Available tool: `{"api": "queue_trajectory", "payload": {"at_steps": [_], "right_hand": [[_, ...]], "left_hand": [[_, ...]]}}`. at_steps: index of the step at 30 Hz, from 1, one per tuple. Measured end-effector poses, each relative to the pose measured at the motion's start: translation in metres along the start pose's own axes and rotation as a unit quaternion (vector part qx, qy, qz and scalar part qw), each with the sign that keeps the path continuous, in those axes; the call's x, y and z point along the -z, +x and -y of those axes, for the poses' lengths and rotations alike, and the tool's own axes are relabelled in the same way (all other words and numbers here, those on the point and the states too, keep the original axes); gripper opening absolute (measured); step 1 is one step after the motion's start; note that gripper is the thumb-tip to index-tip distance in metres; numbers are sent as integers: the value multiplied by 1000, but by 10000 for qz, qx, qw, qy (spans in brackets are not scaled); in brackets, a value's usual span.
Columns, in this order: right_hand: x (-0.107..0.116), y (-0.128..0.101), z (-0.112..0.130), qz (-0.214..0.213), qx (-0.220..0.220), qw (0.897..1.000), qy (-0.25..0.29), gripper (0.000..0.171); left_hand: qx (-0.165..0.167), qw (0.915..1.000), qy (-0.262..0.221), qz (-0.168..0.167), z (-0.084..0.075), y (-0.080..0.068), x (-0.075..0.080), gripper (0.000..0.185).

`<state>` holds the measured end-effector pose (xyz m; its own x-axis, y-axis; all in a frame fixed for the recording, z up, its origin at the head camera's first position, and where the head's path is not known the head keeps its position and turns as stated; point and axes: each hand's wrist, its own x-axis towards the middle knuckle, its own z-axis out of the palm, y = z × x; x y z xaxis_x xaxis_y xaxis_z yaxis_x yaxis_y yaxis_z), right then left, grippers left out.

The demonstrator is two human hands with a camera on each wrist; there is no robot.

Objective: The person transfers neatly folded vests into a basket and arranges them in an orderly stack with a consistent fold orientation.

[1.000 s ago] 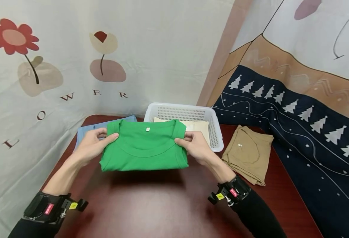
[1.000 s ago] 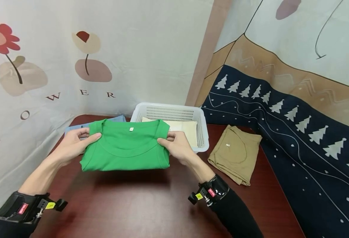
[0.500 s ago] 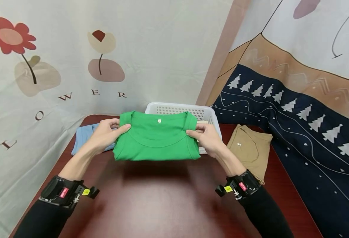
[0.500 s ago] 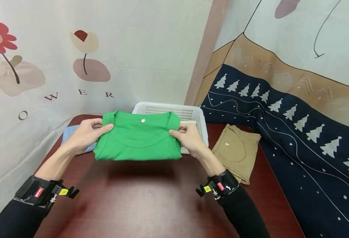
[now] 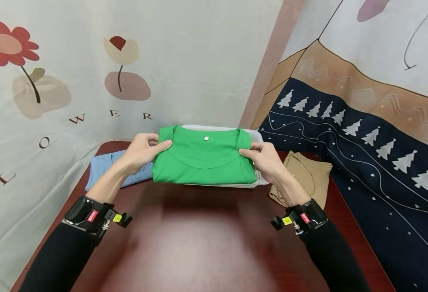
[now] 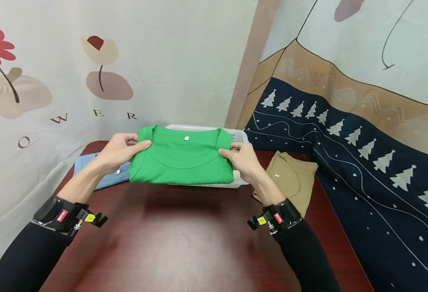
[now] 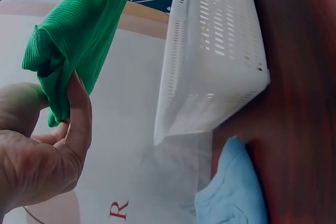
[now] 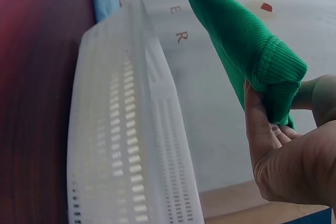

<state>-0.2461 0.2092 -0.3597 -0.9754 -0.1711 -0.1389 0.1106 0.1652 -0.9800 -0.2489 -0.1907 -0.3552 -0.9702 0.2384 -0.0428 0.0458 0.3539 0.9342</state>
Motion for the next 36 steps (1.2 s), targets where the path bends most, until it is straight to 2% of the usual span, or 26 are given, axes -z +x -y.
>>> {"api": "queue_trajectory", "payload": {"at_steps": [4, 8, 13, 17, 24, 28, 36], "right_hand": [[10, 5, 2, -163, 62, 9997, -163, 22], [19, 11, 5, -263, 12, 9993, -272, 13], [28, 16, 9, -230, -158, 9993, -241, 38], [34, 20, 13, -167, -230, 9993, -248, 44], [41, 30, 21, -203, -229, 9990, -337, 37], [46, 37, 22, -258, -307, 9981, -474, 28], [51, 55, 17, -322, -533, 9961, -622, 22]], "left_hand": [[40, 10000, -8, 10, -9, 11, -5, 39], [112, 9999, -104, 47, -17, 22, -10, 43], [170, 9996, -172, 130, -24, 34, -14, 44], [252, 9993, -157, 210, -29, 44, -15, 34], [490, 9983, -147, 274, -35, 62, -16, 50], [586, 9971, -312, 371, -35, 74, -19, 45], [857, 9923, -593, 672, -38, 90, -25, 36]]}}
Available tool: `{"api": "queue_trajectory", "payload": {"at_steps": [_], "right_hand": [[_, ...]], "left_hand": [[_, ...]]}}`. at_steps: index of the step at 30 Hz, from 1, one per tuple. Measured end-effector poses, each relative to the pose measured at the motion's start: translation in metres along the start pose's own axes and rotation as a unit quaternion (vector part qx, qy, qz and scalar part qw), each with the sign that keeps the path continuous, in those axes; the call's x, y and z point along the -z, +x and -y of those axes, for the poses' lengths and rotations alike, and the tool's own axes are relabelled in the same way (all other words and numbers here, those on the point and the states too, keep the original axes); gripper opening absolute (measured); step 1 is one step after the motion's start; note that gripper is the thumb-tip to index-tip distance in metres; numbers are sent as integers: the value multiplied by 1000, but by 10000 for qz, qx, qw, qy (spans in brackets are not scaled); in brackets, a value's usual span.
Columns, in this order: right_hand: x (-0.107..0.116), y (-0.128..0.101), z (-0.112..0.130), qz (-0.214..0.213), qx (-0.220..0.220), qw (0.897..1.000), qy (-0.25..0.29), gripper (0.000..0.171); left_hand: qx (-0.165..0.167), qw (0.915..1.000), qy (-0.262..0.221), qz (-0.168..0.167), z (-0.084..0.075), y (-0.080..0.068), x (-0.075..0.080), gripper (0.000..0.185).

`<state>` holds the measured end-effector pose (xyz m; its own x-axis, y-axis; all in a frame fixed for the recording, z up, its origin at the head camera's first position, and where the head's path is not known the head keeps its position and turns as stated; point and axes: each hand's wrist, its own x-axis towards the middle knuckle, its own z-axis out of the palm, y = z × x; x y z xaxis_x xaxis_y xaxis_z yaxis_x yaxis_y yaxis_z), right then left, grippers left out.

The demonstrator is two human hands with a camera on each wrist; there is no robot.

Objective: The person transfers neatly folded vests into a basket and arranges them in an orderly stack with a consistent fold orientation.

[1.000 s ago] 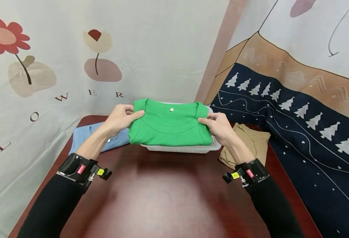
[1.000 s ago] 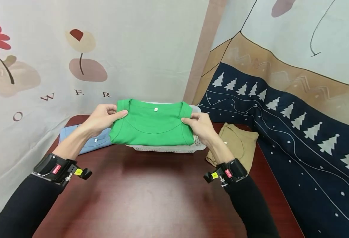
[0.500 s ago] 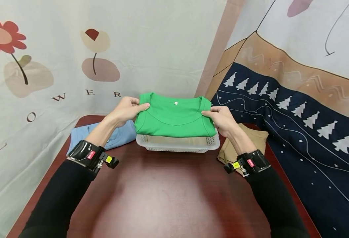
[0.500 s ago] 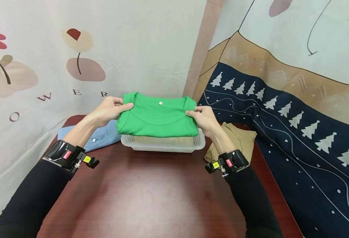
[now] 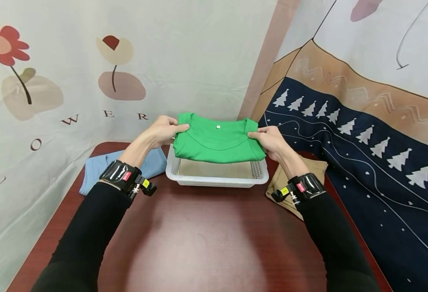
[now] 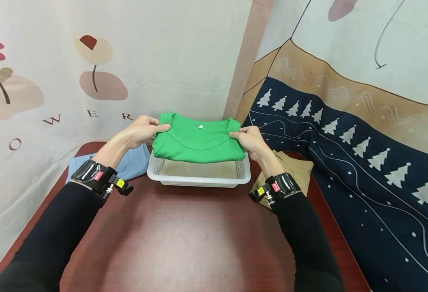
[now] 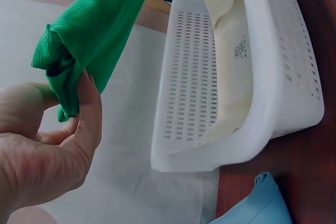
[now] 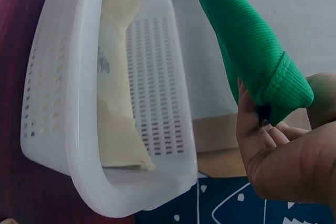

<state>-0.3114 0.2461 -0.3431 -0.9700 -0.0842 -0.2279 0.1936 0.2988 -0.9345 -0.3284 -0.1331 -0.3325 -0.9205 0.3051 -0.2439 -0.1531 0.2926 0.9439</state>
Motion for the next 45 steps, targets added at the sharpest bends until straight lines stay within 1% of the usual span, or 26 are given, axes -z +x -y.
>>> {"api": "queue_trajectory", "payload": {"at_steps": [3, 7, 10, 11, 14, 18, 22, 24, 26, 29, 31, 35, 39, 43, 45], "right_hand": [[-1, 8, -3, -17, -90, 10000, 27, 20], [-3, 18, -8, -62, -125, 9997, -181, 20], [-6, 24, -12, -91, -100, 9989, -446, 21], [-7, 26, -13, -104, -106, 9987, -486, 20], [-11, 31, -14, -73, -190, 9978, -628, 26], [-14, 35, -15, -26, -403, 9963, -765, 31], [-17, 39, -17, -8, -527, 9937, -989, 27], [-18, 41, -19, 25, -596, 9932, -1001, 24], [-19, 43, -21, 90, -696, 9931, -942, 18], [-20, 44, -23, 174, -827, 9925, -879, 11], [-20, 45, -25, 203, -897, 9918, -882, 10], [-20, 46, -29, 231, -970, 9903, -964, 9], [-23, 45, -32, 245, -988, 9885, -1122, 9], [-26, 45, -34, 204, -990, 9867, -1275, 10], [-27, 45, -34, 152, -970, 9850, -1422, 14]], "left_hand": [[104, 9999, -57, 81, 0, 6, -1, 36], [242, 9996, -68, 128, 4, 15, -2, 32], [359, 9993, -5, 136, 8, 18, -1, 35], [403, 9991, 21, 129, 10, 18, -1, 37], [518, 9986, 66, 87, 15, 20, 1, 42], [632, 9976, 259, -79, 23, 23, 1, 41], [649, 9962, 534, -210, 27, 26, -2, 43], [642, 9948, 754, -249, 28, 27, -4, 47], [639, 9920, 1040, -317, 29, 29, -7, 52], [629, 9861, 1469, -461, 30, 33, -11, 54], [620, 9832, 1630, -546, 31, 35, -13, 52], [601, 9780, 1890, -655, 33, 37, -17, 38], [597, 9742, 2032, -779, 34, 37, -24, 22], [654, 9704, 2175, -822, 33, 38, -30, 20], [702, 9683, 2264, -784, 33, 41, -31, 22]]}}
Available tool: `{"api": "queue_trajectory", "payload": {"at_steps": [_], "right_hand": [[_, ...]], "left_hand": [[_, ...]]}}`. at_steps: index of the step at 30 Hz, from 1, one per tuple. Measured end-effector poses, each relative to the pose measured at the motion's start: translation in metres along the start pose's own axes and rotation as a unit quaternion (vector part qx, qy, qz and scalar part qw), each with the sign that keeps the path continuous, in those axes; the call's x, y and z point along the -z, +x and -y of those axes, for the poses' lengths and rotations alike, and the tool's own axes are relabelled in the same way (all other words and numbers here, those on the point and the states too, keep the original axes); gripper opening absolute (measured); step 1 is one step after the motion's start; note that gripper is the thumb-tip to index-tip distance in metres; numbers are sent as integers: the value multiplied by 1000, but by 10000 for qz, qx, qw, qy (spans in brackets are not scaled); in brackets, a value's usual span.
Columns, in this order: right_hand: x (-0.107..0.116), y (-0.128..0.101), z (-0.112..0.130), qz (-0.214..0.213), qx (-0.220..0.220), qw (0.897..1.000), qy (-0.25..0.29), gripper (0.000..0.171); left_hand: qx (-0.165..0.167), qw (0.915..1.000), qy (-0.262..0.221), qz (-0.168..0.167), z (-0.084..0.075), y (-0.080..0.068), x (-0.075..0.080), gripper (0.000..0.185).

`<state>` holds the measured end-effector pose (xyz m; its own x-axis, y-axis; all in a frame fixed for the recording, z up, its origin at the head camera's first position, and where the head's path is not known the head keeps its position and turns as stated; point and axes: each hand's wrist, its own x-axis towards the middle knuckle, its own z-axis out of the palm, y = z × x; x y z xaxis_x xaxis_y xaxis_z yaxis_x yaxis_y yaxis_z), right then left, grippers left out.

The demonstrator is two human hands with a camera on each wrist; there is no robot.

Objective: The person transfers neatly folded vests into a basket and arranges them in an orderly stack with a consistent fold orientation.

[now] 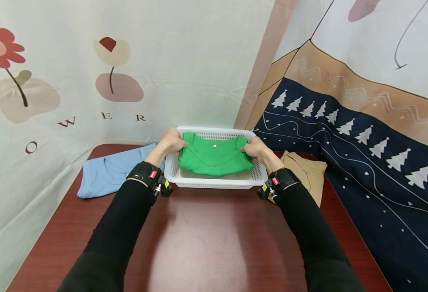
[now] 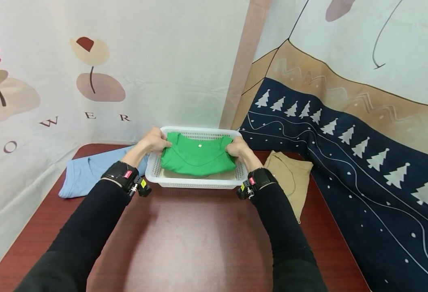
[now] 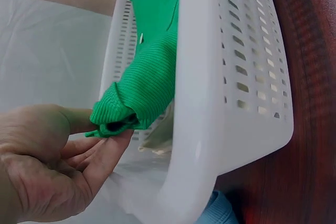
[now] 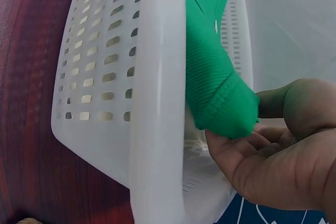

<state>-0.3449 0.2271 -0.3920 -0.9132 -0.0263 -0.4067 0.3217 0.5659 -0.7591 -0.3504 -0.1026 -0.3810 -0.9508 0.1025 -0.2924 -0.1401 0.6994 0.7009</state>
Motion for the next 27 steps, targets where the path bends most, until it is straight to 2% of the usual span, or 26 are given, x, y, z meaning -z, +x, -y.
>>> {"api": "queue_trajectory", "payload": {"at_steps": [2, 4, 8, 11, 14, 18, 23, 26, 27], "right_hand": [[-1, 1, 0, -74, 25, 9998, -202, 20], [-3, 1, 1, -136, 38, 9994, -327, 23], [-7, 3, 0, -201, 35, 9987, -466, 17], [-10, 4, -1, -250, -30, 9982, -535, 12], [-12, 5, -1, -260, -69, 9977, -630, 15], [-12, 6, 0, -263, -94, 9962, -826, 25], [-11, 7, -2, -265, -27, 9948, -983, 22], [-12, 8, -4, -252, 62, 9947, -991, 18], [-13, 8, -4, -255, 86, 9948, -985, 17]], "left_hand": [[66, 9999, 63, 46, 4, 11, -3, 28], [75, 9998, 170, 29, 17, 35, -7, 32], [-25, 9984, 556, 16, 56, 111, -21, 25], [-63, 9964, 832, 123, 77, 154, -29, 22], [-2, 9956, 900, 256, 85, 175, -33, 27], [38, 9958, 837, 368, 86, 182, -36, 37], [26, 9955, 891, 325, 79, 174, -42, 42], [-96, 9948, 985, 226, 71, 158, -45, 37], [-113, 9937, 1096, 190, 59, 138, -43, 36]]}}
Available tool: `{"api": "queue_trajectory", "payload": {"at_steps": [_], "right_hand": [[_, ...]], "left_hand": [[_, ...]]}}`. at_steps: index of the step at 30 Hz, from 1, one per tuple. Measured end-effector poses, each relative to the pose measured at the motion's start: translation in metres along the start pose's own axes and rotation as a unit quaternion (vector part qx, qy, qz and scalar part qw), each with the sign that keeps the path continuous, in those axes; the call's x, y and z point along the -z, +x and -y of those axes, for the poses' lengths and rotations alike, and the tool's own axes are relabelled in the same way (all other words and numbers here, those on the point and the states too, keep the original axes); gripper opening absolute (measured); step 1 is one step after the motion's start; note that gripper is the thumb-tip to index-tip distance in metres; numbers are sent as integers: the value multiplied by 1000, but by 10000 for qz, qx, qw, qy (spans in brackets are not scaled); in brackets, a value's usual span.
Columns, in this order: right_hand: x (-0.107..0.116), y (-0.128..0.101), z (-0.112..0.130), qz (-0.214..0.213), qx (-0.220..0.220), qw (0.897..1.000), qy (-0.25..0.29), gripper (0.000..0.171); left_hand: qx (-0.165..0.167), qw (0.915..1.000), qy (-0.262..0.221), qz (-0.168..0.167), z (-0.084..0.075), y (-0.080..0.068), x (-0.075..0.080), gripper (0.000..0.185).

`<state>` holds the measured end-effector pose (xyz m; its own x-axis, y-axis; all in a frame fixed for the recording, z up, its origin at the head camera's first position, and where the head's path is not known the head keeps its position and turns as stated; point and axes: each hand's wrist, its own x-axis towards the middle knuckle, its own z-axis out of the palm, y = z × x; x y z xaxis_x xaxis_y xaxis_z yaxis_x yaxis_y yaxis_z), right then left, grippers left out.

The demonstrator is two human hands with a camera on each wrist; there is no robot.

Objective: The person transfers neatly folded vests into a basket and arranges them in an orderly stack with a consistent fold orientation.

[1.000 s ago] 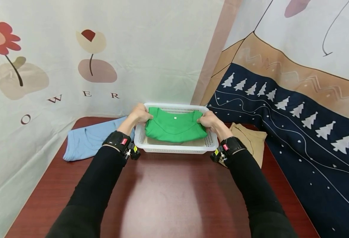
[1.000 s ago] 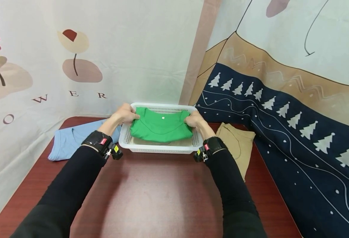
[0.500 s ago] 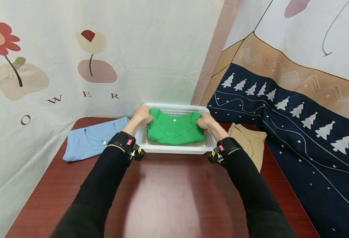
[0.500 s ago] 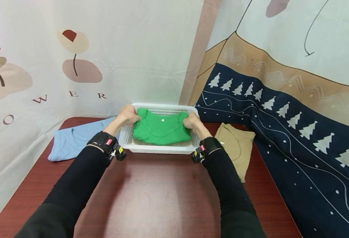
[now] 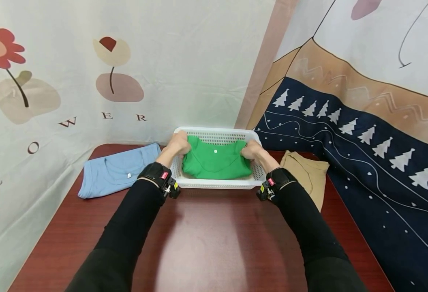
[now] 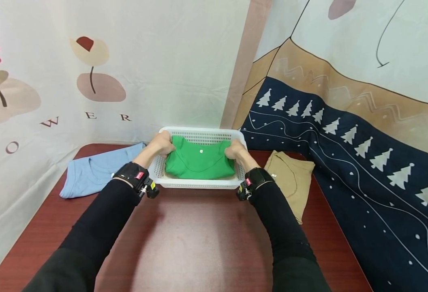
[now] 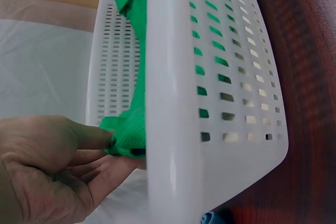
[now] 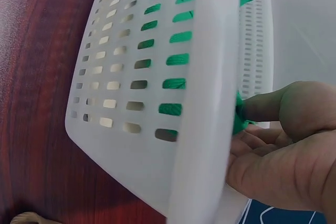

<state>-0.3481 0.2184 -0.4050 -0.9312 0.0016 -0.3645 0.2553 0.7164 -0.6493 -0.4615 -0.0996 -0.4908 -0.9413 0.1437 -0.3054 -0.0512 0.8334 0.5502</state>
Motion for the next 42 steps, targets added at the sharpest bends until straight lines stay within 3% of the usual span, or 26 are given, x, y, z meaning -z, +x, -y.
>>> {"api": "queue_trajectory", "payload": {"at_steps": [2, 3, 4, 6, 7, 8, 10, 11, 12, 13, 15, 17, 19, 20, 26, 34, 39, 42], "right_hand": [[-1, 0, -1, 5, 0, 10000, -15, 17], [-2, 0, -1, 4, -22, 10000, -1, 18], [-2, 0, -1, -5, -36, 10000, -25, 19], [-2, -1, 0, 13, -112, 9999, -19, 20], [-2, 0, 0, 17, -140, 9999, -43, 21], [-2, 0, 1, 20, -166, 9998, -55, 20], [-2, 1, 1, 11, -187, 9997, -158, 15], [-3, 1, 2, 1, -188, 9996, -226, 12], [-3, 2, 2, -15, -176, 9994, -309, 8], [-3, 2, 2, -38, -160, 9990, -410, 6], [-4, 3, 2, -73, -138, 9982, -579, 10], [-5, 4, 2, -79, -123, 9974, -706, 16], [-6, 3, 3, -71, -147, 9970, -751, 21], [-6, 3, 3, -61, -164, 9970, -749, 22], [-5, -1, 4, 12, -269, 9973, -690, 22], [-6, 2, 1, 57, -294, 9980, -559, 19], [-7, 3, 0, 50, -241, 9988, -412, 20], [-7, -1, 2, 12, -217, 9989, -416, 24]], "left_hand": [[-53, 9999, 123, -47, -4, -4, -3, 34], [-84, 9997, 244, -39, -12, -19, 0, 31], [-148, 9994, 310, -52, -11, -20, 0, 27], [-92, 9989, 466, 8, -26, -42, 5, 28], [-94, 9988, 485, 31, -24, -39, 4, 26], [-98, 9984, 550, 31, -32, -52, 7, 24], [-139, 9979, 637, 3, -30, -51, 7, 21], [-56, 9972, 737, -57, -36, -57, 7, 22], [-43, 9966, 807, -139, -33, -53, 5, 21], [-78, 9964, 825, -168, -35, -59, 6, 20], [-68, 9959, 865, -253, -26, -46, 1, 19], [2, 9950, 933, -344, -27, -44, 0, 19], [-16, 9959, 881, -179, -28, -42, 1, 18], [25, 9959, 894, -143, -24, -32, -2, 17], [63, 9902, 1345, 385, -41, -49, 1, 15], [-6, 9889, 1362, 592, -38, -53, -2, 17], [-39, 9924, 1003, 716, -29, -47, -4, 42], [-110, 9936, 871, 717, -30, -55, -3, 59]]}}
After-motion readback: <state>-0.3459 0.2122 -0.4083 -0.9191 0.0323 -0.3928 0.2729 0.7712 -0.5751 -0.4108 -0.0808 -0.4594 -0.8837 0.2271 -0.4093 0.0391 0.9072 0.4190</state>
